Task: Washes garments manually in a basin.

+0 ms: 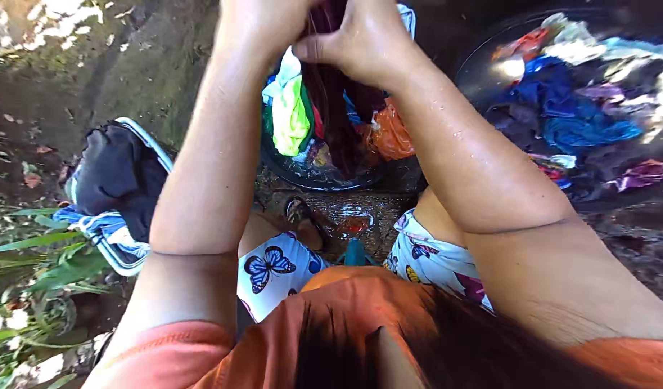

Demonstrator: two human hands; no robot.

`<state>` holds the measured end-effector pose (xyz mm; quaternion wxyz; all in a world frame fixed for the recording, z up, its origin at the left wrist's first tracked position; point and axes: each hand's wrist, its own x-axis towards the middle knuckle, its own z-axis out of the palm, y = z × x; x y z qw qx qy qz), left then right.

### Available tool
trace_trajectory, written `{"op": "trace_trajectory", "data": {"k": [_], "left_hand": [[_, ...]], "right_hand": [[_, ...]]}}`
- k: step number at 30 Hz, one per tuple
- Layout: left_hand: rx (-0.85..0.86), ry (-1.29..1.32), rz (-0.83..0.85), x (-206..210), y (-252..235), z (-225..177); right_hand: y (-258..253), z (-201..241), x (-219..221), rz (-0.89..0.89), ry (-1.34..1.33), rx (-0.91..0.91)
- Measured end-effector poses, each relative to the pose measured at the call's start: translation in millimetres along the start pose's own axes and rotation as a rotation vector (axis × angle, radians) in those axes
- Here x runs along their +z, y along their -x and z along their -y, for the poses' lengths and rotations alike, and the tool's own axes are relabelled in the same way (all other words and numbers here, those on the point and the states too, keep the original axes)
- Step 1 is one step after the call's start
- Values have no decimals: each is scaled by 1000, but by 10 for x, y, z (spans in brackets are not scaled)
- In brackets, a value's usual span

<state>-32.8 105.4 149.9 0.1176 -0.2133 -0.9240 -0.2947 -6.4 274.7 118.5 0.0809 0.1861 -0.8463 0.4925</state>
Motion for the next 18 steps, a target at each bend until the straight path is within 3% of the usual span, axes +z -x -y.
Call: {"op": "trace_trajectory", "data": {"k": [2, 6, 10, 15, 18], "left_hand": [[-285, 262, 112, 178, 147, -210], [-513, 707, 310, 797, 516, 315], [-700, 349, 535, 1657, 967, 972], [-579, 1, 947, 2499, 1357, 1208], [-584, 37, 1028, 2655, 1348, 1233]], "right_hand": [[-1, -267, 164, 76, -21, 52], [190, -1167, 666, 150, -42, 231], [552, -1805, 1117, 365, 303, 491], [986, -2370, 1610, 571, 515, 634], [974, -2533, 1635, 753, 461, 759]]}}
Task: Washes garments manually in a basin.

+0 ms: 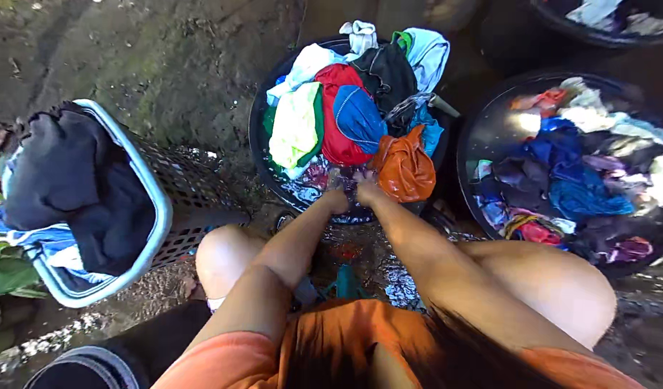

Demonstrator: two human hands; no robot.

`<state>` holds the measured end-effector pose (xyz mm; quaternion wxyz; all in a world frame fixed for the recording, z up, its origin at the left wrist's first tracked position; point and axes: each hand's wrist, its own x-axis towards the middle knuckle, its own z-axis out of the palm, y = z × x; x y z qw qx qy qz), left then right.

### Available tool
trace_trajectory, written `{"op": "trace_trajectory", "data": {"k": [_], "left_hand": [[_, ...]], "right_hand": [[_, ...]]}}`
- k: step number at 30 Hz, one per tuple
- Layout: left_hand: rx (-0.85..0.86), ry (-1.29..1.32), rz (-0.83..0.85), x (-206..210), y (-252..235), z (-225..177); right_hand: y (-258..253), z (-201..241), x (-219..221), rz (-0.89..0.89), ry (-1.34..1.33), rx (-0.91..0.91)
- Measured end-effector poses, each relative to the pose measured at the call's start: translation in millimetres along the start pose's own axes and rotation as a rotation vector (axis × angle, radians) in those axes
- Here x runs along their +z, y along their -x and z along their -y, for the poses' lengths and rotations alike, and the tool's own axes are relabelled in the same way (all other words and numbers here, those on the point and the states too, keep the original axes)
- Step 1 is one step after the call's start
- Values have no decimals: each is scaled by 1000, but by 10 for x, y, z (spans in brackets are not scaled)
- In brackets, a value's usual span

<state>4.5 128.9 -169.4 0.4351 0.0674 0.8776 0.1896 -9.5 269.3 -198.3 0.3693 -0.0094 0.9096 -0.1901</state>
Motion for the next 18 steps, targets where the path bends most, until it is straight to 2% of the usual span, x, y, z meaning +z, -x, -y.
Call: {"op": "trace_trajectory", "data": {"k": [1, 3, 6, 9, 12, 15, 18], "left_hand": [[3, 76, -13, -77, -8, 7], [26, 246, -109, -253, 84, 24], [152, 369, -281, -490, 298, 16], [355, 574, -505, -466, 419, -104], [438, 743, -736, -291, 465, -273], [402, 959, -885, -195, 442, -483], [375, 1258, -1086, -497, 581, -799]], "right_hand": [[-95, -37, -19, 24, -30, 10], [-152, -67, -143, -77, -287, 19], [387, 242, -803, -204, -729, -46], [1033, 727, -1382, -354, -831, -243], [1687, 1209, -1703, -492, -911, -449], [2226, 1475, -1927, -591, -1143, -641], [2506, 1535, -2053, -666, -1381, -812]]}}
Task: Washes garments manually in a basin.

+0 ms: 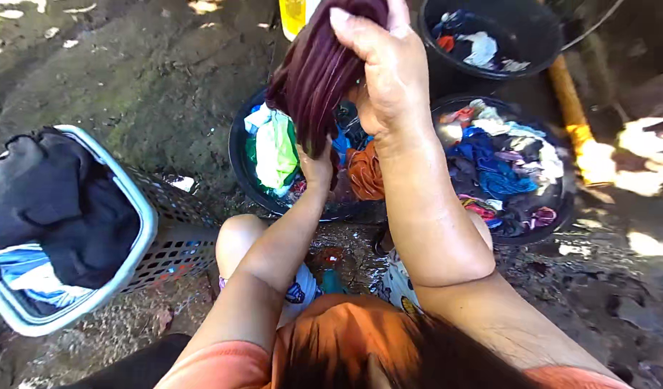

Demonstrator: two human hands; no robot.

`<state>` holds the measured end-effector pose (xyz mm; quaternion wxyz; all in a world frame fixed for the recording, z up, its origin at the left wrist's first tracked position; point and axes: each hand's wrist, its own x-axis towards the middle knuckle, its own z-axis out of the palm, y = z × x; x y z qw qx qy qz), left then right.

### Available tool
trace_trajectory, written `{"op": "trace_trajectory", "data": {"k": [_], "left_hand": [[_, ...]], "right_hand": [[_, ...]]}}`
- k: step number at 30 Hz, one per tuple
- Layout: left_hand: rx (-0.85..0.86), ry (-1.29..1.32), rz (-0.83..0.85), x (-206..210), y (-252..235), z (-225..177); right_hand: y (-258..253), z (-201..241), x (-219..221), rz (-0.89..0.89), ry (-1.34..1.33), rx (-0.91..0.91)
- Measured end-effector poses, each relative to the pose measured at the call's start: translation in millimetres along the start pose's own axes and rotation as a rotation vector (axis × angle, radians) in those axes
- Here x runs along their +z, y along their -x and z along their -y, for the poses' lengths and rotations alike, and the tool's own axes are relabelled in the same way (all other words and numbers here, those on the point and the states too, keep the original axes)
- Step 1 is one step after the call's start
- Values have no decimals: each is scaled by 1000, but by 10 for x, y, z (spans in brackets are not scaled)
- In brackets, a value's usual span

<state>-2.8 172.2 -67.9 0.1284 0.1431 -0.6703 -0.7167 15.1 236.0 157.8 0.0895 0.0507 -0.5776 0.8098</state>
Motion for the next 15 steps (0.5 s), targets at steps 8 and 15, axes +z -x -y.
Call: {"op": "trace_trajectory", "data": {"k": [8, 15], "left_hand": [[-170, 904, -167, 49, -85, -865], [-239, 945, -51, 70, 65, -590]], "right_hand": [[219, -1654, -742, -602, -595, 442], [342, -2352, -463, -334, -972, 320]]}}
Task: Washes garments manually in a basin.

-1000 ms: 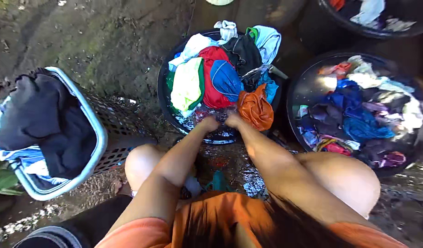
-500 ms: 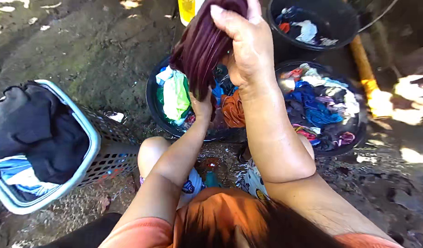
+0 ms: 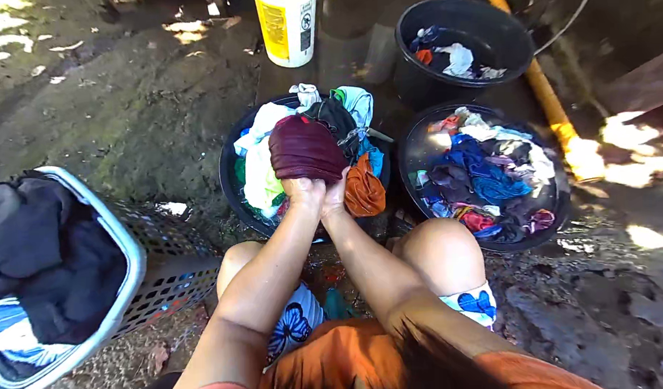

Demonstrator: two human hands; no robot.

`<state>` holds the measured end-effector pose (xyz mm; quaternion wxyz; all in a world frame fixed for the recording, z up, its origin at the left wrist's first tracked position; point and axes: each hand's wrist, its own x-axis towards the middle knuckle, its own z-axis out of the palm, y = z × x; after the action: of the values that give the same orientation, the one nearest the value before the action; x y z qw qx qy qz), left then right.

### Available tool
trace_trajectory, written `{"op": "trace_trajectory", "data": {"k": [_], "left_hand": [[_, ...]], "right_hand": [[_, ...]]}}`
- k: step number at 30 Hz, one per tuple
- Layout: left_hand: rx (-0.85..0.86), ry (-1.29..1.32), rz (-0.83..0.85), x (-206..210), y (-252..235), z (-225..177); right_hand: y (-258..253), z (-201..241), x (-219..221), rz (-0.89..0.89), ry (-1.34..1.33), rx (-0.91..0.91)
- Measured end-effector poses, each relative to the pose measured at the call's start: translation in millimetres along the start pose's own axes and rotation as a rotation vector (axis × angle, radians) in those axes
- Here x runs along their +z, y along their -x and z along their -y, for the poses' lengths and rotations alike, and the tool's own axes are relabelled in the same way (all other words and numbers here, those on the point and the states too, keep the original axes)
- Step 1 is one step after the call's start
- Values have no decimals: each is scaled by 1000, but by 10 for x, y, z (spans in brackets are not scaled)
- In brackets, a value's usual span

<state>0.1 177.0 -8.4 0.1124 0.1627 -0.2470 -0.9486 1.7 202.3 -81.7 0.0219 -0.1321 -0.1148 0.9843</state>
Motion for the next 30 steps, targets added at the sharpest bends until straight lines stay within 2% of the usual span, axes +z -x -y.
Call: {"op": "trace_trajectory", "data": {"k": [2, 4, 6, 8, 10, 12, 14, 16, 19, 22, 25, 28, 30], "left_hand": [[16, -51, 40, -126, -51, -15], [-53, -276, 21, -274, -152, -92], [-311, -599, 97, -419, -240, -227], [-544, -737, 376, -495, -302, -360], [-626, -590, 597, -461, -365, -438], [-655, -472, 666, -297, -408, -485], [-731, -389, 604, -122, -410, -437], [-741, -306, 521, -25, -432, -346], [-508, -161, 416, 52, -533, -249], [-301, -103, 282, 78, -580, -234], [-99, -182, 224, 152, -561, -327], [76, -339, 347, 99, -494, -347], [196, -449, 487, 19, -449, -337]], "right_hand": [[-256, 187, 110, -8, 6, -107], [-467, 435, 358, -33, 92, -237], [-629, 683, 626, 86, 187, -335], [-748, 881, 894, 288, 351, -396], [-791, 1057, 1132, 493, 536, -353], [-760, 1194, 1316, 655, 655, -259], [-638, 1242, 1381, 775, 726, -197], [-523, 1214, 1269, 862, 763, -202], [-447, 1200, 992, 945, 716, -175], [-367, 1239, 933, 765, 698, -166], [-434, 1298, 998, 420, 740, -131], [-561, 1249, 923, 101, 803, 16], [-628, 1173, 797, -25, 879, 108]]}}
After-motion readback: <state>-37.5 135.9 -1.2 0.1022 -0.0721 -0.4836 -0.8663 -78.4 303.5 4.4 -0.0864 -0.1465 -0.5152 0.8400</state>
